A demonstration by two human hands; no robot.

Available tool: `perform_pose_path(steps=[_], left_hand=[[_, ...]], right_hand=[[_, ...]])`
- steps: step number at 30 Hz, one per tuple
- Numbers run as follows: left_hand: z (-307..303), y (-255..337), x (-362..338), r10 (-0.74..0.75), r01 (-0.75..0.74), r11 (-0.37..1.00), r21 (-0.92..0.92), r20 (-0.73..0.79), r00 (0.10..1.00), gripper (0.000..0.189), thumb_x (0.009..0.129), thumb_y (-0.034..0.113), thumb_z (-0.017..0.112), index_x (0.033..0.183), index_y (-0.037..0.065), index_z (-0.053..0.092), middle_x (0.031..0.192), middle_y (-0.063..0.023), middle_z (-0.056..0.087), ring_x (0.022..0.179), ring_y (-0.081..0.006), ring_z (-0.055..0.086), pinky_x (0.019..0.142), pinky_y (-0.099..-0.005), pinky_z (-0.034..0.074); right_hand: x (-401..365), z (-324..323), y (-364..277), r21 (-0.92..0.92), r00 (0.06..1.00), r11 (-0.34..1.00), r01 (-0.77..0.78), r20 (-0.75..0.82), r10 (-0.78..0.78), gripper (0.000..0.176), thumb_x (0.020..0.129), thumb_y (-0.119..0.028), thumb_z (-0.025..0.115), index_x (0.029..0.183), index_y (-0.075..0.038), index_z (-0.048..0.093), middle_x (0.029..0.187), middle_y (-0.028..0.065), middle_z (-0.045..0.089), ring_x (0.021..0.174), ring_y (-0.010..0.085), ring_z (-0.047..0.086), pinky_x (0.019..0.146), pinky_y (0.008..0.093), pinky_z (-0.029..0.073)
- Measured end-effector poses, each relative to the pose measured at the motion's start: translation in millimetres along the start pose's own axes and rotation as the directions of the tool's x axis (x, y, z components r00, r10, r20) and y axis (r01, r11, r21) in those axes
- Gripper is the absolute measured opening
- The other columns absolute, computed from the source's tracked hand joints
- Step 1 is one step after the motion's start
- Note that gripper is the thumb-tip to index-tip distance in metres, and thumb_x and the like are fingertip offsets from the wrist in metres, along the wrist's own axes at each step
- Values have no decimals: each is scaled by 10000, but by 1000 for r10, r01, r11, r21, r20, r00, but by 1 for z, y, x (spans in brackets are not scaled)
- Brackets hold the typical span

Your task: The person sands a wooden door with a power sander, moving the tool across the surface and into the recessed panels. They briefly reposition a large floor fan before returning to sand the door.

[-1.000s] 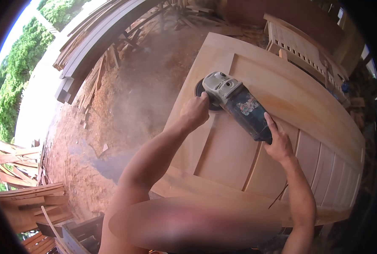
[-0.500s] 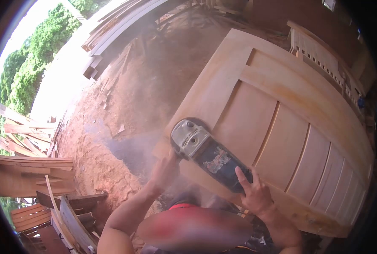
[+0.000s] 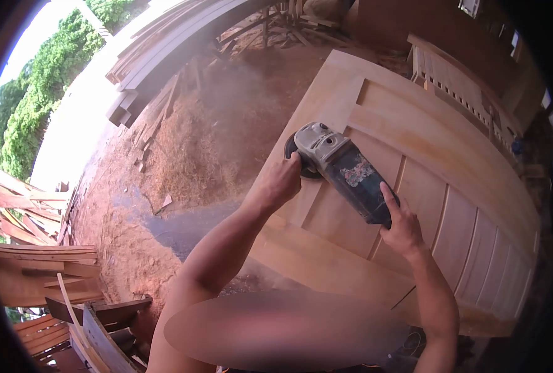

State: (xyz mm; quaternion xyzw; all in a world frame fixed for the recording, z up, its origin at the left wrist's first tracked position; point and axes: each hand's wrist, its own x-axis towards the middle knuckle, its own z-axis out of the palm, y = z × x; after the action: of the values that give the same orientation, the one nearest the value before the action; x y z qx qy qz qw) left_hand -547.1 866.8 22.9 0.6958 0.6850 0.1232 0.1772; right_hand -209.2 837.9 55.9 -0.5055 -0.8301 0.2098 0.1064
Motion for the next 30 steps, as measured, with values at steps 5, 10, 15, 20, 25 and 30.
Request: perform_pose_path(steps=[5, 10, 15, 20, 25, 30], left_hand=[[-7, 0, -22, -51, 51, 999, 0, 36, 998, 223, 908, 88, 543, 1089, -34, 498, 848, -314, 683, 815, -519, 672, 749, -599, 530], [-10, 12, -136, -295, 305, 952, -15, 211, 932, 245, 936, 102, 519, 1138, -25, 465, 910, -319, 697, 859, -497, 694, 764, -604, 517], [-3, 11, -172, -293, 301, 953, -18, 175, 940, 281, 978, 180, 546, 1190, 26, 444, 828, -310, 686, 800, -521, 672, 732, -622, 513], [-4, 7, -58, -158, 163, 987, -17, 151, 976, 261, 922, 113, 566, 1127, -17, 471, 855, -316, 683, 826, -520, 672, 735, -620, 516], [3, 14, 94, 44, -46, 999, 19, 120, 992, 244, 873, 56, 572, 1082, -43, 496, 878, -305, 686, 874, -499, 684, 752, -600, 532], [-2, 31, 240, 136, -153, 982, 113, 143, 980, 243, 877, 58, 574, 1100, -28, 528, 957, -279, 706, 945, -461, 700, 783, -560, 557]], right_hand=[[-9, 0, -7, -15, 999, 1000, 23, 30, -22, 1058, 734, -1, 728, 1627, -304, 248, 1394, 296, 499, 1080, 509, 646, 916, 534, 580], [-89, 14, -41, -4, 974, 1000, -3, 227, 4, 995, 766, -79, 744, 1620, -296, 283, 1424, 333, 451, 1072, 540, 642, 859, 555, 593], [-110, 19, -47, 40, 980, 995, 94, 171, -100, 961, 783, -76, 721, 1617, -289, 293, 1432, 327, 441, 1027, 529, 664, 821, 546, 605], [-43, 5, -17, 4, 997, 1000, -4, 81, 3, 996, 761, -48, 735, 1618, -286, 289, 1407, 318, 473, 1019, 512, 669, 845, 544, 601], [45, -21, 36, -9, 996, 997, -83, -43, 82, 1046, 730, 10, 732, 1624, -280, 272, 1361, 304, 525, 1054, 500, 657, 916, 522, 583], [138, -46, 81, -2, 977, 985, -170, -129, 169, 1066, 715, 34, 724, 1628, -272, 267, 1364, 278, 545, 1123, 489, 635, 982, 513, 553]])
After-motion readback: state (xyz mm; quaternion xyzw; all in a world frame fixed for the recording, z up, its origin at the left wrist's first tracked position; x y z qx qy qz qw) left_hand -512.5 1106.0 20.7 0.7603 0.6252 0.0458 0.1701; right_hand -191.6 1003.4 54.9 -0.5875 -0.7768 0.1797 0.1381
